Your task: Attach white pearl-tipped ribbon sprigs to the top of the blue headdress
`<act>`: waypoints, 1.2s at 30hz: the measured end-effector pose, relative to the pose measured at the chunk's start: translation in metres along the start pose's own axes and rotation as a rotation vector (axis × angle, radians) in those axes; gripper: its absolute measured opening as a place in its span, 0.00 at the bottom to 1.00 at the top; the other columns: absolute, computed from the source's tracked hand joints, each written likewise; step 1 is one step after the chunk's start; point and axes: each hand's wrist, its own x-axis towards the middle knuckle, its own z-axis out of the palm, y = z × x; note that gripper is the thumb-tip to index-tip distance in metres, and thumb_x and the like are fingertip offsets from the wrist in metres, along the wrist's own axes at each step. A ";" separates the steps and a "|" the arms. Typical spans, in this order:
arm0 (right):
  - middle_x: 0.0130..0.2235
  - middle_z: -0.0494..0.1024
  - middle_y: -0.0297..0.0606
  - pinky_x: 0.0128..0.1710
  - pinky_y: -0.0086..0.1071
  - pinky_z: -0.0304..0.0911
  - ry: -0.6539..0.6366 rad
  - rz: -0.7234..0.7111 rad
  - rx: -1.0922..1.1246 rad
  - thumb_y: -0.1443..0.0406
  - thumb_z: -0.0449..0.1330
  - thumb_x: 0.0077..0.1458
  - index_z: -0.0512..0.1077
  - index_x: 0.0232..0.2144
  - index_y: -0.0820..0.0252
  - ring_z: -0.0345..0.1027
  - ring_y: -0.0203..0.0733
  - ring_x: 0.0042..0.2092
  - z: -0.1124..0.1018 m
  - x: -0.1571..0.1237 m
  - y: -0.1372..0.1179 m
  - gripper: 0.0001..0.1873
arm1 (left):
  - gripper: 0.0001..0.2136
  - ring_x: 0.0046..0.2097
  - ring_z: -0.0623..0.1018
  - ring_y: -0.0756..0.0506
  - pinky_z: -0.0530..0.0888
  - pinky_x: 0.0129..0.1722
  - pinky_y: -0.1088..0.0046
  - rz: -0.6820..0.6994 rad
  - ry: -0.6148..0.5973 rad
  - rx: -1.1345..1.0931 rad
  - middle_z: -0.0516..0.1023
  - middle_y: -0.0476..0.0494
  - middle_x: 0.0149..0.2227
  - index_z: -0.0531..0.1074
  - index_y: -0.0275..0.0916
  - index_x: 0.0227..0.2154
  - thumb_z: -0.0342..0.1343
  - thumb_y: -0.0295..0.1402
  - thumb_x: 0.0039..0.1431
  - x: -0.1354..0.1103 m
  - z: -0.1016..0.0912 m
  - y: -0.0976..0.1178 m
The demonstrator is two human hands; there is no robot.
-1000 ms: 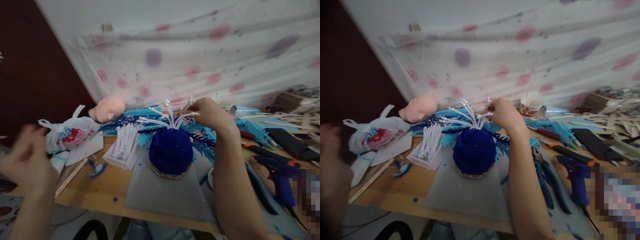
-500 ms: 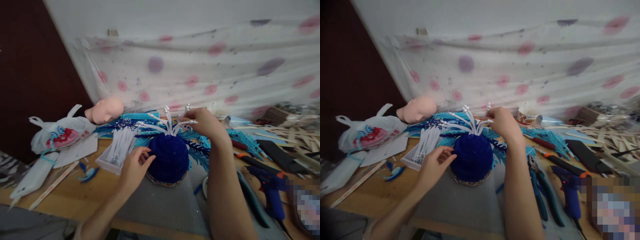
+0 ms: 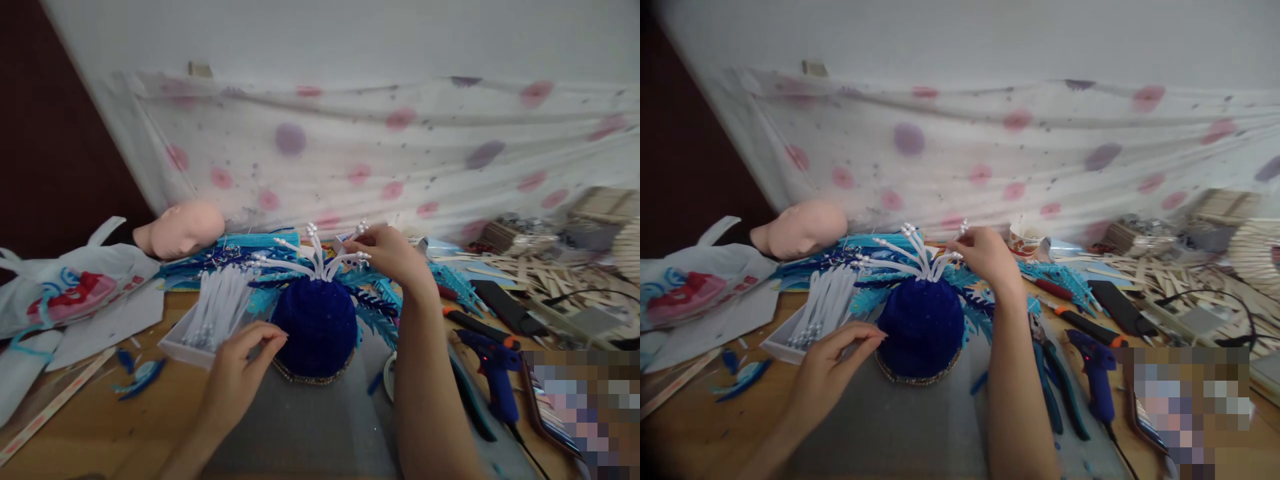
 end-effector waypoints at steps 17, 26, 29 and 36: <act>0.31 0.83 0.46 0.31 0.33 0.70 0.324 0.179 0.212 0.41 0.57 0.56 0.76 0.27 0.60 0.78 0.47 0.35 -0.010 -0.007 0.025 0.29 | 0.08 0.30 0.82 0.48 0.78 0.32 0.75 0.258 0.113 -0.208 0.84 0.52 0.27 0.80 0.45 0.22 0.66 0.25 0.52 -0.017 0.002 0.002; 0.37 0.78 0.40 0.41 0.35 0.67 0.542 -0.288 0.068 0.62 0.52 0.65 0.72 0.41 0.55 0.73 0.43 0.38 0.046 -0.115 -0.032 0.09 | 0.06 0.36 0.80 0.47 0.75 0.39 0.70 0.159 0.167 -0.226 0.81 0.49 0.32 0.79 0.45 0.23 0.68 0.31 0.53 -0.021 -0.015 0.005; 0.43 0.80 0.45 0.38 0.36 0.68 0.053 -0.308 -0.065 0.69 0.52 0.62 0.73 0.52 0.57 0.75 0.47 0.40 0.088 -0.133 -0.046 0.18 | 0.03 0.50 0.78 0.44 0.73 0.51 0.67 0.118 0.180 -0.196 0.80 0.47 0.47 0.83 0.49 0.28 0.66 0.34 0.56 -0.022 -0.017 0.007; 0.35 0.85 0.43 0.34 0.35 0.71 0.161 -0.051 0.181 0.65 0.56 0.63 0.81 0.38 0.57 0.78 0.46 0.33 0.107 -0.124 -0.039 0.12 | 0.09 0.50 0.80 0.45 0.76 0.52 0.68 -0.054 0.160 -0.412 0.84 0.48 0.45 0.82 0.48 0.33 0.57 0.36 0.64 -0.028 -0.012 0.014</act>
